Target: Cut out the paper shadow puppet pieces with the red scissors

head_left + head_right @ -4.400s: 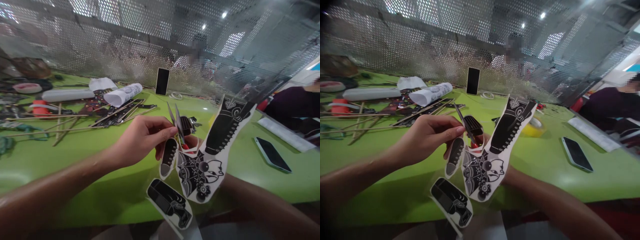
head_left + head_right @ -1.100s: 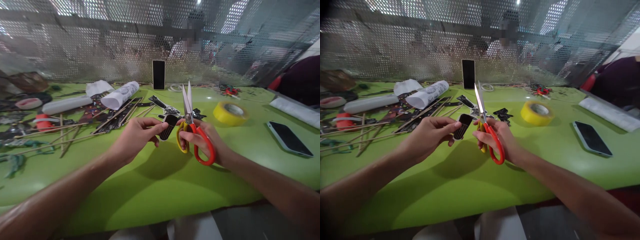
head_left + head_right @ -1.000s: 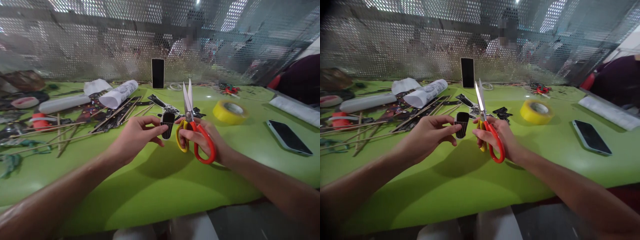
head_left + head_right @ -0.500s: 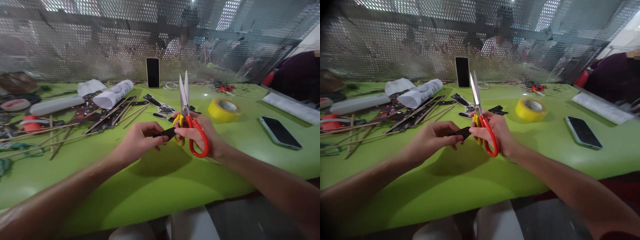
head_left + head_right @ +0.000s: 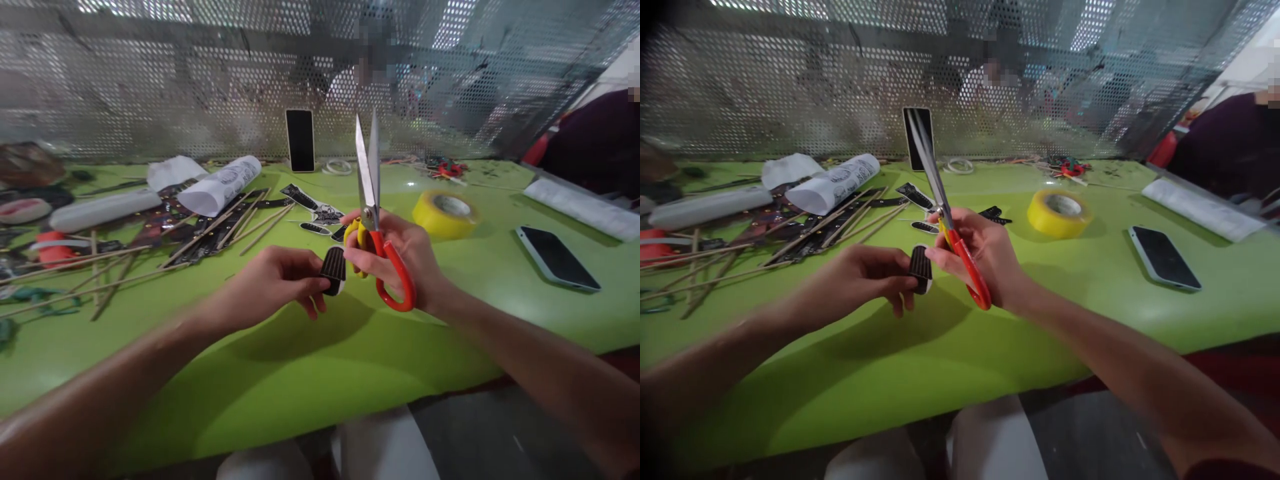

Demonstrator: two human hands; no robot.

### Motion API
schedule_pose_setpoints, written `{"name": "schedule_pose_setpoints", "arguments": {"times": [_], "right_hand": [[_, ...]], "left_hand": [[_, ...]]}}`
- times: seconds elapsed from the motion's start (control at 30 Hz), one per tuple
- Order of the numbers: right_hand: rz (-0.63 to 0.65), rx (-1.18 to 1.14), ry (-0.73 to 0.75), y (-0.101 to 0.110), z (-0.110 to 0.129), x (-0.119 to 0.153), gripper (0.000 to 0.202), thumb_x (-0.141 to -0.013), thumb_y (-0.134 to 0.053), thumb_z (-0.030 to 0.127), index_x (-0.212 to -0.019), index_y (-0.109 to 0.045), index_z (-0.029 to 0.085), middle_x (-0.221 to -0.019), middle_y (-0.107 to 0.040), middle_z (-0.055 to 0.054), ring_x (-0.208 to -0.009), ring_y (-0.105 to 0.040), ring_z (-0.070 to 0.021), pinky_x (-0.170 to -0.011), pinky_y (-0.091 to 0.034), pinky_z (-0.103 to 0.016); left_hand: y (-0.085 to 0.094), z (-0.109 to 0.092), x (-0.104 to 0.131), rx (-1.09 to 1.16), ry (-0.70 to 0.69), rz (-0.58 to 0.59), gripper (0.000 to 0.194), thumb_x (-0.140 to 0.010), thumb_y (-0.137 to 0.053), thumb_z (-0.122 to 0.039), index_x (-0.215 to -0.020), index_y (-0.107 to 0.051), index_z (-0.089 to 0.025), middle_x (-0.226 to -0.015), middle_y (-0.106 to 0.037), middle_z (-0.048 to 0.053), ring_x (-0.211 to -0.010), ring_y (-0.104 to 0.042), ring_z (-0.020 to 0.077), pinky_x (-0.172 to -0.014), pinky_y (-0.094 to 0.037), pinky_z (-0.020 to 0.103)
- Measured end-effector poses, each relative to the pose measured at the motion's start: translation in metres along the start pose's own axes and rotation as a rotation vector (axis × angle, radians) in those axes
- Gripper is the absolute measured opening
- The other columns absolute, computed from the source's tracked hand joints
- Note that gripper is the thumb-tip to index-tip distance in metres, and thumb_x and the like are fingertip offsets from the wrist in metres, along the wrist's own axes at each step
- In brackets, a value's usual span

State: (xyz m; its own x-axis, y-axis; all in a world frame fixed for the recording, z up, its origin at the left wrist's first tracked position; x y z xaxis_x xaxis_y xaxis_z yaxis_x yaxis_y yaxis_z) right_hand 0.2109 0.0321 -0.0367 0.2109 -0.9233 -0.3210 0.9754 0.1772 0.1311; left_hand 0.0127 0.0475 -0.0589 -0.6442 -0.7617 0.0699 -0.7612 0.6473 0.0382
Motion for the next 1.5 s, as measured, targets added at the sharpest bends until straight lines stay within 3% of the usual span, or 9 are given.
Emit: {"name": "schedule_pose_setpoints", "arguments": {"times": [0.13,0.2,0.43,0.67,0.87,1.03,1.13,1.33,1.5], "right_hand": [[0.153,-0.031,-0.045,-0.002,-0.007,0.004,0.052,-0.097,-0.082,0.065,-0.123,-0.063,0.024,-0.092,-0.060,0.001,-0.078,-0.059,-0.0156,-0.072,-0.055,-0.032],[0.244,-0.018,-0.056,-0.005,-0.011,0.008,0.059,-0.098,-0.077,0.073,-0.130,-0.060,0.026,-0.097,-0.057,0.000,-0.083,-0.058,-0.0166,-0.074,-0.054,-0.031],[0.307,0.211,-0.059,-0.014,-0.007,0.017,0.069,-0.095,-0.077,0.077,-0.140,-0.061,0.027,-0.115,-0.056,-0.005,-0.096,-0.057,-0.0209,-0.091,-0.055,-0.038],[0.300,0.215,-0.046,-0.021,-0.004,0.023,0.065,-0.099,-0.075,0.073,-0.143,-0.058,0.027,-0.111,-0.057,-0.005,-0.093,-0.057,-0.0208,-0.086,-0.056,-0.036],[0.288,0.147,-0.065,-0.029,-0.008,0.026,0.071,-0.097,-0.078,0.072,-0.148,-0.052,0.030,-0.128,-0.060,-0.008,-0.103,-0.061,-0.0233,-0.096,-0.058,-0.040],[0.292,0.041,-0.048,-0.033,-0.008,0.026,0.061,-0.098,-0.077,0.071,-0.139,-0.058,0.030,-0.126,-0.064,-0.008,-0.104,-0.064,-0.0231,-0.086,-0.061,-0.036],[0.298,0.087,0.004,-0.033,-0.003,0.025,0.064,-0.098,-0.075,0.075,-0.138,-0.058,0.028,-0.130,-0.065,-0.009,-0.114,-0.065,-0.0265,-0.091,-0.061,-0.038],[0.281,0.108,0.078,-0.034,0.005,0.025,0.050,-0.103,-0.072,0.070,-0.126,-0.057,0.028,-0.108,-0.059,-0.004,-0.093,-0.060,-0.0203,-0.083,-0.059,-0.036],[0.279,0.061,0.006,-0.039,0.011,0.024,0.056,-0.098,-0.072,0.079,-0.117,-0.056,0.029,-0.105,-0.061,-0.004,-0.088,-0.061,-0.0202,-0.072,-0.059,-0.034]], "left_hand": [[0.002,-0.009,0.004,0.100,-0.128,-0.162,0.026,-0.099,-0.084,-0.036,-0.083,-0.076,-0.016,-0.074,-0.080,0.004,-0.063,-0.081,0.0165,-0.061,-0.069,0.023],[0.002,-0.016,0.008,0.176,-0.199,-0.234,0.032,-0.097,-0.088,-0.041,-0.083,-0.074,-0.016,-0.077,-0.082,0.004,-0.061,-0.081,0.0172,-0.057,-0.068,0.023],[-0.001,-0.027,0.019,0.320,-0.350,-0.361,0.028,-0.094,-0.093,-0.038,-0.086,-0.075,-0.018,-0.086,-0.085,0.004,-0.067,-0.080,0.0158,-0.058,-0.068,0.022],[-0.006,-0.027,0.019,0.473,-0.308,-0.386,0.019,-0.087,-0.096,-0.022,-0.072,-0.085,-0.021,-0.075,-0.081,-0.003,-0.059,-0.066,0.0051,-0.057,-0.060,0.011],[-0.013,-0.022,0.018,0.509,-0.290,-0.431,0.012,-0.082,-0.100,-0.022,-0.078,-0.089,-0.024,-0.079,-0.084,-0.002,-0.069,-0.076,0.0098,-0.061,-0.063,0.014],[-0.015,-0.020,0.016,0.400,-0.334,-0.390,0.007,-0.091,-0.092,-0.022,-0.084,-0.089,-0.021,-0.080,-0.087,0.001,-0.064,-0.077,0.0130,-0.063,-0.067,0.021],[-0.016,-0.026,0.019,0.326,-0.380,-0.380,0.012,-0.093,-0.090,-0.019,-0.082,-0.087,-0.021,-0.077,-0.085,-0.001,-0.062,-0.077,0.0120,-0.061,-0.065,0.019],[-0.018,-0.037,0.025,0.248,-0.384,-0.377,0.023,-0.089,-0.088,-0.009,-0.071,-0.079,-0.021,-0.065,-0.079,-0.004,-0.056,-0.074,0.0124,-0.054,-0.063,0.019],[-0.019,-0.039,0.024,0.209,-0.393,-0.391,0.028,-0.093,-0.084,-0.013,-0.068,-0.077,-0.021,-0.064,-0.079,-0.003,-0.056,-0.075,0.0143,-0.054,-0.064,0.021]]}}
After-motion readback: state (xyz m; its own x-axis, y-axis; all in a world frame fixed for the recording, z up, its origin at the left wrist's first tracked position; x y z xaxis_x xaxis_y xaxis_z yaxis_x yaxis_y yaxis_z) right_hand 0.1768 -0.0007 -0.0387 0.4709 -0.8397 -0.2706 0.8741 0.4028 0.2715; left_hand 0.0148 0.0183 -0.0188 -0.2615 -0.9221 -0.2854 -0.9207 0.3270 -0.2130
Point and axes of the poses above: each hand's wrist, its own x-axis away from the middle knuckle, its own y-axis out of the back of the hand, z = x × y, the point moved 4 cm from there along -x, towards the middle knuckle
